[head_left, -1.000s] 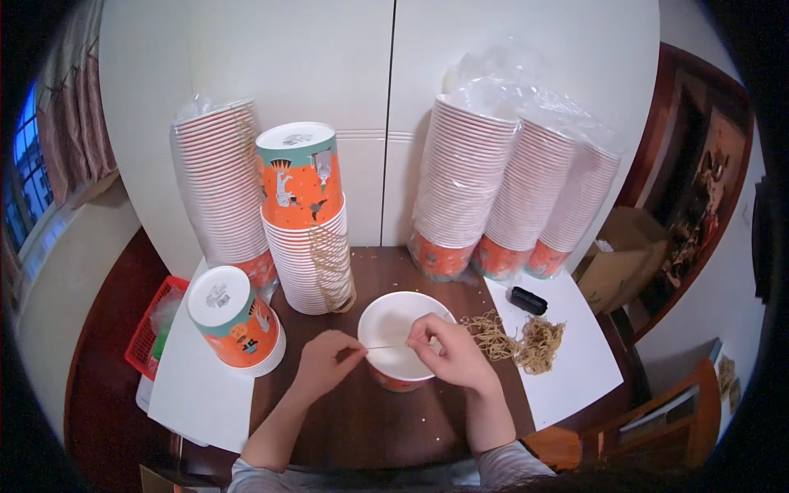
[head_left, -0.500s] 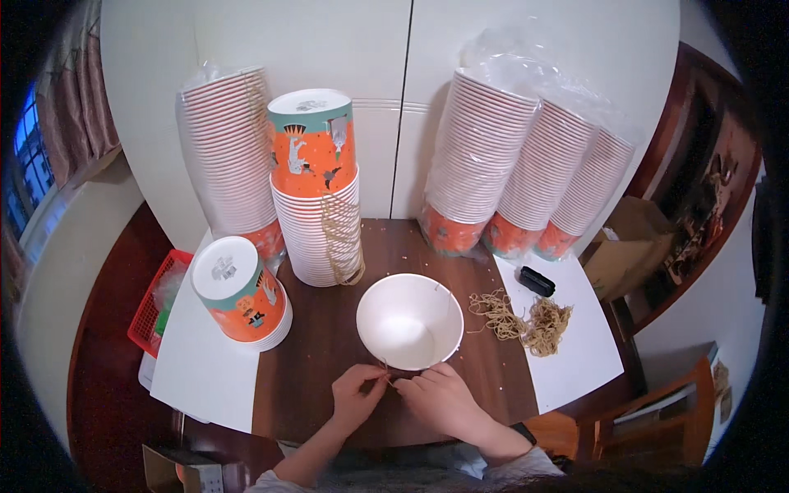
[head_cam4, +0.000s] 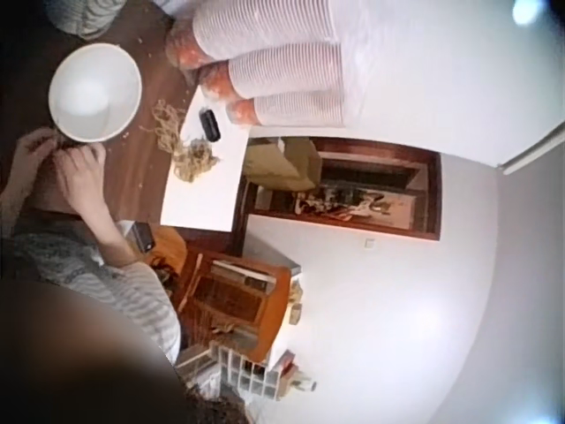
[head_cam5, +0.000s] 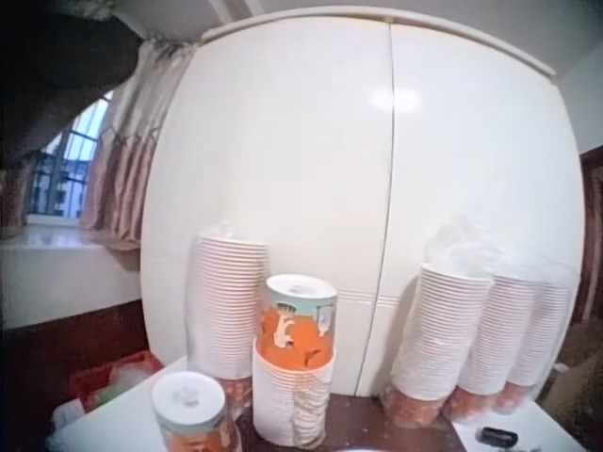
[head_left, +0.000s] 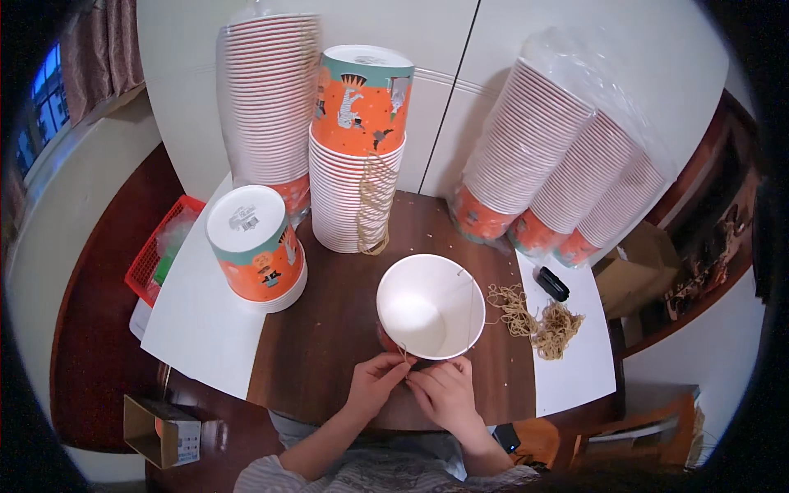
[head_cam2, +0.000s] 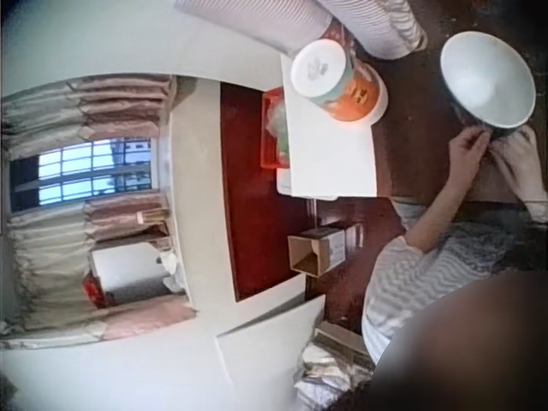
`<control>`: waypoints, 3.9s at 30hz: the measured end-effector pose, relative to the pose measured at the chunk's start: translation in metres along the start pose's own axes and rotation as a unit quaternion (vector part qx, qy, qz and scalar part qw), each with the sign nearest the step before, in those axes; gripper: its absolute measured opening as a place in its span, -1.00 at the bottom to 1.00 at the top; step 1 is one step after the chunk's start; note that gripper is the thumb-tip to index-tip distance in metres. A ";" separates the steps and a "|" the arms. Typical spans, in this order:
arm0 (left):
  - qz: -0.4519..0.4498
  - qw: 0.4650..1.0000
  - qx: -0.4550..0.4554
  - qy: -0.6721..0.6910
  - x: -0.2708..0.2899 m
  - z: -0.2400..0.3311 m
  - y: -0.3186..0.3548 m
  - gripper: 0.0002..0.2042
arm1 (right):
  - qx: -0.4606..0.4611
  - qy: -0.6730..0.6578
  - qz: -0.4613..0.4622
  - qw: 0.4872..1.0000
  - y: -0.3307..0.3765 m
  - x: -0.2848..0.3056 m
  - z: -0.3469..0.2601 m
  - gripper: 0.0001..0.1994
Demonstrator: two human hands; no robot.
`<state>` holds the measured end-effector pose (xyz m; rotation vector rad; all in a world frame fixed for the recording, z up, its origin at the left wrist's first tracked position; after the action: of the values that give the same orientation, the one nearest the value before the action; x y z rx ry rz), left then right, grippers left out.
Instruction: Tying elastic strings onto decorative paper buckets for packaging in a manufacturing setting.
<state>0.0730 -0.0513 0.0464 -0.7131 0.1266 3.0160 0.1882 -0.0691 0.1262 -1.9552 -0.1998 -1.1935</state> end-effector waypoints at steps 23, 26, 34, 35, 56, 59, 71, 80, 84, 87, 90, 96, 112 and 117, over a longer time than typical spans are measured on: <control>0.019 0.986 0.139 0.095 0.015 0.000 -0.025 -0.93 | 0.061 -0.085 -0.086 0.991 -0.004 0.010 0.008 -0.74; 0.011 0.986 0.148 0.072 0.015 0.007 -0.025 -0.91 | 0.070 -0.095 -0.088 0.989 -0.005 0.010 0.009 -0.74; 0.008 0.992 0.070 -0.100 0.017 0.031 -0.026 -0.90 | 0.055 -0.038 -0.036 0.997 -0.005 0.012 0.008 -0.80; 0.028 0.984 0.069 -0.163 0.021 0.036 -0.025 -0.87 | 0.054 -0.036 -0.031 0.997 -0.008 0.018 0.009 -0.80; 0.068 0.877 -0.282 -0.382 0.080 0.068 -0.072 -0.80 | -0.111 -0.306 0.135 0.936 -0.136 0.094 0.111 -0.75; 0.034 0.876 -0.230 -0.423 0.092 0.020 -0.090 -0.86 | -0.173 -0.451 0.165 0.860 -0.203 0.097 0.115 -0.77; -0.071 0.775 -0.270 -0.567 0.060 0.017 -0.077 -0.92 | -0.325 -0.585 0.020 0.742 -0.375 0.050 0.181 -0.85; -0.081 0.764 -0.243 -0.592 0.064 0.013 -0.081 -0.89 | -0.359 -0.501 -0.030 0.787 -0.395 -0.006 0.224 -0.82; -0.102 0.766 -0.246 -0.586 0.052 0.011 -0.085 -0.89 | -0.330 -0.450 -0.045 0.829 -0.396 -0.028 0.281 -0.81; -0.090 0.766 -0.227 -0.595 0.067 0.009 -0.085 -0.88 | -0.310 -0.465 -0.065 0.826 -0.397 -0.053 0.251 -0.74; -0.095 0.764 -0.209 -0.603 0.067 0.009 -0.085 -0.86 | -0.308 -0.482 -0.069 0.817 -0.390 -0.061 0.245 -0.72; -0.075 0.763 -0.222 -0.603 0.064 0.014 -0.080 -0.87 | -0.277 -0.456 -0.070 0.843 -0.380 -0.061 0.238 -0.72; -0.095 0.752 -0.226 -0.613 0.063 0.012 -0.083 -0.86 | 0.079 -0.197 0.250 0.945 -0.363 0.052 0.119 -0.30; -0.090 0.763 -0.228 -0.598 0.059 0.016 -0.081 -0.88 | 0.044 -0.196 0.224 0.954 -0.364 0.048 0.129 -0.42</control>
<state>0.0181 0.0322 0.0291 1.1936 -0.6684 2.6603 0.1146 0.2469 0.3399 -2.0021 -0.0067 -0.4923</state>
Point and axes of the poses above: each hand's wrist, its own y-axis away from the middle knuckle, its own x-axis out of the back of the hand, z = x × y, the point moved 5 cm from there along -y, towards the middle knuckle, and after that the axes turned 3 degrees about x, right-handed, at the moved point
